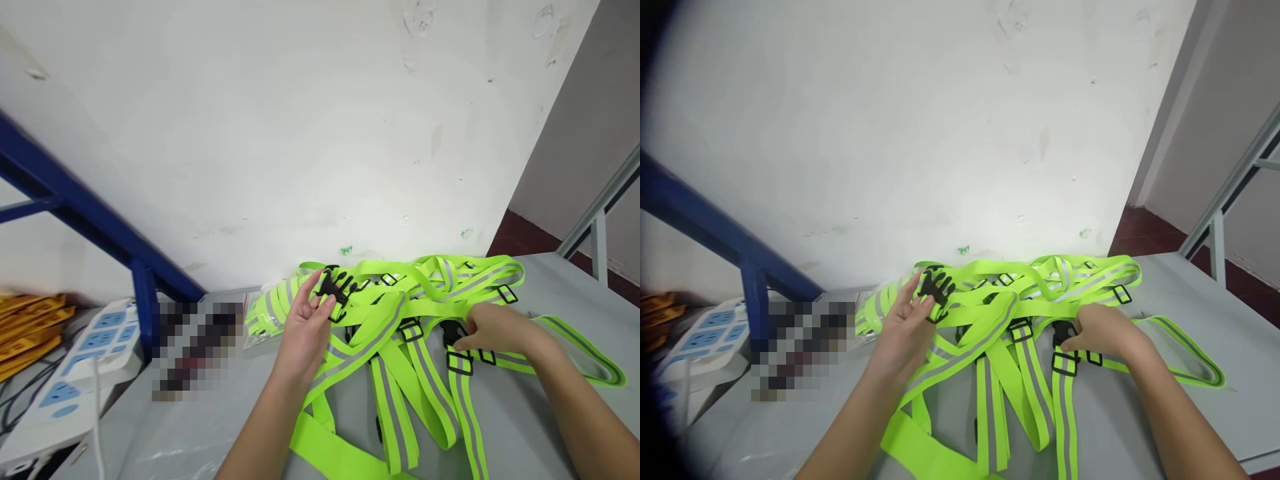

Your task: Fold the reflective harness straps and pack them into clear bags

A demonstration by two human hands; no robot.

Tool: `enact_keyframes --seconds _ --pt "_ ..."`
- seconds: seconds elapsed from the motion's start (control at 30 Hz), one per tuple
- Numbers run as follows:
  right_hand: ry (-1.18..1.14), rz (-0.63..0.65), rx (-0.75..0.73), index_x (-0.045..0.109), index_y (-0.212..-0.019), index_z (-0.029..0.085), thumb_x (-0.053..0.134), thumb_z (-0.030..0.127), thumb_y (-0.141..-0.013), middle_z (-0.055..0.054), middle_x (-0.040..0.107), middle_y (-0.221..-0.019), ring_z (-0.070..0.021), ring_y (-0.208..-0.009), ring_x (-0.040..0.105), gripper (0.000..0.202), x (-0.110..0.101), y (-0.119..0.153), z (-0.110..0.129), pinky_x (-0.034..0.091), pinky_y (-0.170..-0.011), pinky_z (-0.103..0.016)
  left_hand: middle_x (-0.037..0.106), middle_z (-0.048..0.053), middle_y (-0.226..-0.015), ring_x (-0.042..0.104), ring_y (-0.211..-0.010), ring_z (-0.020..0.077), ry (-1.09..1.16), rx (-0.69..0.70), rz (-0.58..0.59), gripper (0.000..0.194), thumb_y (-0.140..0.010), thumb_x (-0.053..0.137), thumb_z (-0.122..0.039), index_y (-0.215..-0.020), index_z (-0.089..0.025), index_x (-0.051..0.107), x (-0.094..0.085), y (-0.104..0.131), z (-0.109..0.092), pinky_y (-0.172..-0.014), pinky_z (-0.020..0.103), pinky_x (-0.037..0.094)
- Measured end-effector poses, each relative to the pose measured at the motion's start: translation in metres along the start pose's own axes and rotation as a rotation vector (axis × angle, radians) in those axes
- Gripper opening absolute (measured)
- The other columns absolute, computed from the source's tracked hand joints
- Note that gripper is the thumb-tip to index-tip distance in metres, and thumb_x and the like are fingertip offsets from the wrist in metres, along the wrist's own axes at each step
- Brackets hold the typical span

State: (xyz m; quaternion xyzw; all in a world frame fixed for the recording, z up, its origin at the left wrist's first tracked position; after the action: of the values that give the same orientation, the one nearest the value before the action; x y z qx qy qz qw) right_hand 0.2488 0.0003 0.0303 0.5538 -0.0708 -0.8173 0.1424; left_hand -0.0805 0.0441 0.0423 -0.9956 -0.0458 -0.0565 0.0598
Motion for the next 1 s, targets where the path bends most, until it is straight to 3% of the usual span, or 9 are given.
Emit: enact_keyframes --seconds 0.1,0.2,0.3,0.43,0.53,0.63,0.73,0.87,1.0 --pt "0.094 -0.135 0.060 0.041 -0.047 0.024 0.080 0.048 -0.053 0.004 0.042 -0.044 -0.0115 -0.037 0.033 0.046 0.002 0.000 0.008 0.020 -0.041 -0.026 0.068 0.007 -0.098 0.065 -0.105 0.0235 -0.013 -0.020 0.021 0.064 -0.072 0.075 -0.046 -0.130 -0.030 0.054 0.007 0.004 -0.002 -0.085 0.035 0.054" --pt "0.099 -0.054 0.056 0.041 -0.049 0.023 0.083 0.040 -0.050 0.004 0.043 -0.047 -0.0128 -0.042 0.037 0.046 0.007 -0.004 0.014 0.021 -0.044 -0.026 0.070 0.006 -0.094 0.067 -0.098 0.0241 -0.062 -0.030 0.047 0.065 -0.070 0.075 -0.049 -0.128 -0.027 0.055 0.014 0.009 -0.005 -0.079 0.034 0.055" --pt "0.018 0.082 -0.032 0.043 -0.052 0.022 0.080 0.032 -0.056 0.005 0.044 -0.051 -0.0117 -0.046 0.036 0.038 0.011 -0.007 0.018 0.020 -0.046 -0.025 0.072 0.008 -0.097 0.069 -0.092 0.0239 -0.081 -0.056 0.103 0.066 -0.069 0.077 -0.047 -0.127 -0.025 0.054 0.024 0.016 -0.004 -0.074 0.033 0.055" --pt "-0.162 0.132 -0.126 0.050 -0.067 0.022 0.067 0.026 -0.070 0.005 0.051 -0.062 -0.0120 -0.054 0.040 0.018 0.008 -0.006 0.020 0.025 -0.048 -0.024 0.073 0.009 -0.099 0.069 -0.090 0.0244 -0.103 -0.081 0.147 0.065 -0.071 0.075 -0.047 -0.127 -0.023 0.053 0.038 0.024 0.000 -0.069 0.031 0.055" --pt "-0.434 0.126 -0.220 0.051 -0.079 0.022 0.058 0.030 -0.080 0.004 0.053 -0.069 -0.0124 -0.060 0.044 0.011 0.002 -0.006 0.024 0.032 -0.053 -0.023 0.073 0.007 -0.095 0.069 -0.088 0.0231 -0.092 -0.083 0.144 0.064 -0.071 0.074 -0.048 -0.126 -0.022 0.053 0.045 0.029 0.001 -0.068 0.030 0.053" --pt "-0.719 0.077 -0.332 0.054 -0.090 0.021 0.056 0.038 -0.086 0.003 0.054 -0.074 -0.0124 -0.064 0.046 0.017 -0.003 -0.009 0.030 0.036 -0.058 -0.024 0.069 0.002 -0.079 0.067 -0.074 0.0186 -0.103 -0.101 0.130 0.061 -0.074 0.071 -0.049 -0.125 -0.021 0.053 0.048 0.032 -0.001 -0.060 0.025 0.049" --pt "-0.815 0.014 -0.379 0.063 -0.094 0.020 0.059 0.044 -0.086 0.000 0.060 -0.078 -0.0130 -0.067 0.050 0.026 -0.001 -0.014 0.035 0.038 -0.061 -0.025 0.064 -0.001 -0.072 0.062 -0.065 0.0160 -0.178 -0.099 0.148 0.055 -0.080 0.065 -0.049 -0.126 -0.022 0.053 0.048 0.035 -0.005 -0.052 0.023 0.043" --pt "-0.798 -0.038 -0.382 0.070 -0.081 0.018 0.064 0.046 -0.083 0.000 0.059 -0.068 -0.0123 -0.061 0.048 0.029 0.010 -0.016 0.049 0.036 -0.057 -0.026 0.069 0.006 -0.093 0.064 -0.089 0.0212 -0.279 0.022 0.222 0.041 -0.086 0.057 -0.049 -0.116 -0.021 0.062 0.050 0.038 -0.005 -0.069 0.028 0.049" --pt "-0.778 0.008 -0.381 0.072 -0.078 0.019 0.069 0.044 -0.080 0.001 0.058 -0.061 -0.0120 -0.057 0.048 0.026 0.024 -0.015 0.063 0.036 -0.054 -0.026 0.069 0.006 -0.103 0.063 -0.096 0.0213 -0.353 0.091 0.303 0.035 -0.092 0.048 -0.045 -0.110 -0.021 0.064 0.057 0.043 0.002 -0.082 0.032 0.049"
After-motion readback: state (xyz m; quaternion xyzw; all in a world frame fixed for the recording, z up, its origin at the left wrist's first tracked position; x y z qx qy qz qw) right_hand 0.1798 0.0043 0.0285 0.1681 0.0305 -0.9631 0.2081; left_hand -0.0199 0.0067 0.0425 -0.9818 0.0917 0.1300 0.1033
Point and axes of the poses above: each hand's wrist, its own y-axis away from the middle knuckle, its own x-axis out of the palm, z = x × y, the point moved 4 cm from there along -y, towards the middle knuckle
